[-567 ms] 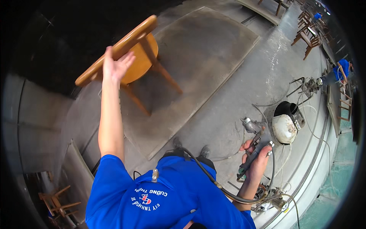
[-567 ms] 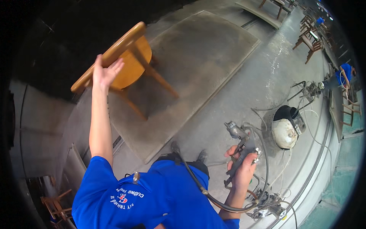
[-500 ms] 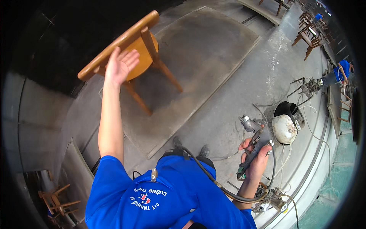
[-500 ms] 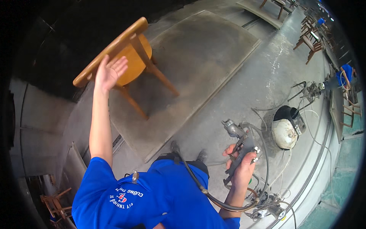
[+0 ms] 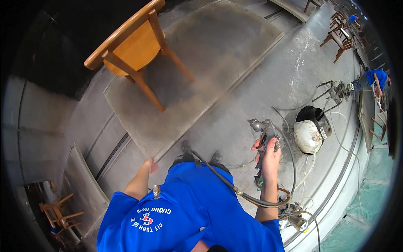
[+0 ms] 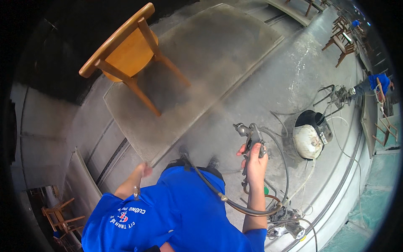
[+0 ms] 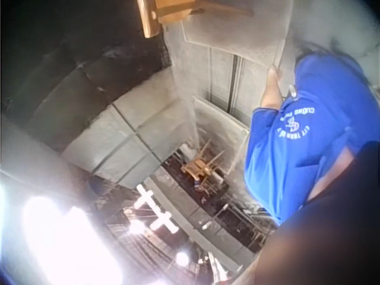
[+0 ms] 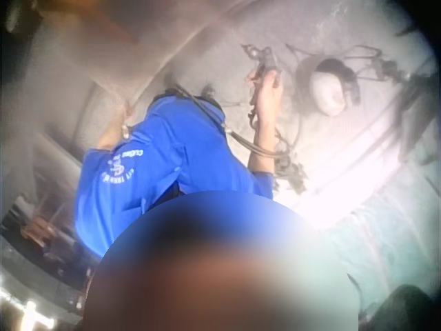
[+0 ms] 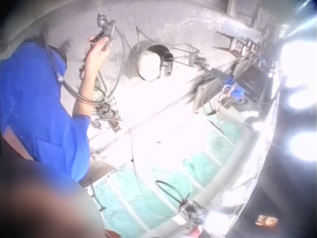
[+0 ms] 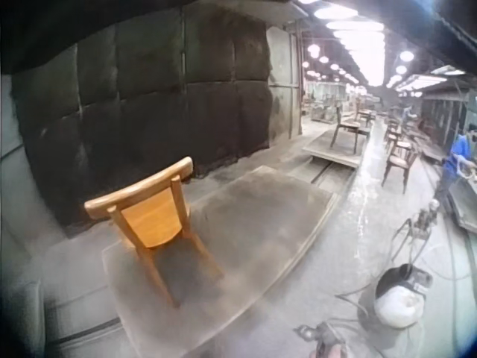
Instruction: The person uses a spray gun to apply finish to a wooden chair, repeatedly rotating and repositioning the chair to coat all surfaces. The person also wipes the chair seat with a cloth and continues spraying while moving around the chair.
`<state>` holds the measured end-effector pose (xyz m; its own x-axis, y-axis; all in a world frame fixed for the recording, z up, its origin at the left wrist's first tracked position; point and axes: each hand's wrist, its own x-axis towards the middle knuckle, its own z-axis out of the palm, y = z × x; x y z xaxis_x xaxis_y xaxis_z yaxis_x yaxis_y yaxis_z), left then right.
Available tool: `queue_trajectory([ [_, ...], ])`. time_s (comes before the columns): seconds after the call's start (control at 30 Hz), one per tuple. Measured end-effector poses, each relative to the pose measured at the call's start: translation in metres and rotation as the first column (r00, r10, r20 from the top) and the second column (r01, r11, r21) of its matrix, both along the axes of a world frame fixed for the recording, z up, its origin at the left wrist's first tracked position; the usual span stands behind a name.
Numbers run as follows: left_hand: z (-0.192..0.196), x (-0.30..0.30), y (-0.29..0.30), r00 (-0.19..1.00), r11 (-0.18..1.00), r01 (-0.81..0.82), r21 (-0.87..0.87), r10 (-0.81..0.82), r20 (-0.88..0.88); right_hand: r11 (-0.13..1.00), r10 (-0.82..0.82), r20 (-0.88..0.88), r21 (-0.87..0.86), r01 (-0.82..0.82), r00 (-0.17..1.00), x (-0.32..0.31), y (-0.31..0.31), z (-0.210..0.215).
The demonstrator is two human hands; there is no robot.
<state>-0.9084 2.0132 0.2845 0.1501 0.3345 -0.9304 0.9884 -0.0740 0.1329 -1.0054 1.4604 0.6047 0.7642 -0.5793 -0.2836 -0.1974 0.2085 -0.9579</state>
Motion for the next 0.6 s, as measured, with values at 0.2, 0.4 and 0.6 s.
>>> queue_trajectory([
  [0.2, 0.003, -0.060, 0.013, 0.973, 0.970, 0.232, 0.077, -0.231, -0.024, 0.998, -0.036, -0.090, -0.046, 0.032, 0.995, -0.027, -0.017, -0.029],
  [0.4, 0.034, -0.009, -0.068, 0.865, 0.894, 0.441, 0.076, -0.446, 0.229, 0.991, -0.118, -0.092, 0.050, 0.123, 0.989, -0.037, -0.022, -0.010],
  [0.6, 0.058, 0.014, -0.157, 0.685, 0.751, 0.658, 0.054, -0.626, 0.373, 0.984, -0.072, 0.409, 0.176, -0.002, 0.910, -0.047, -0.021, 0.049],
])
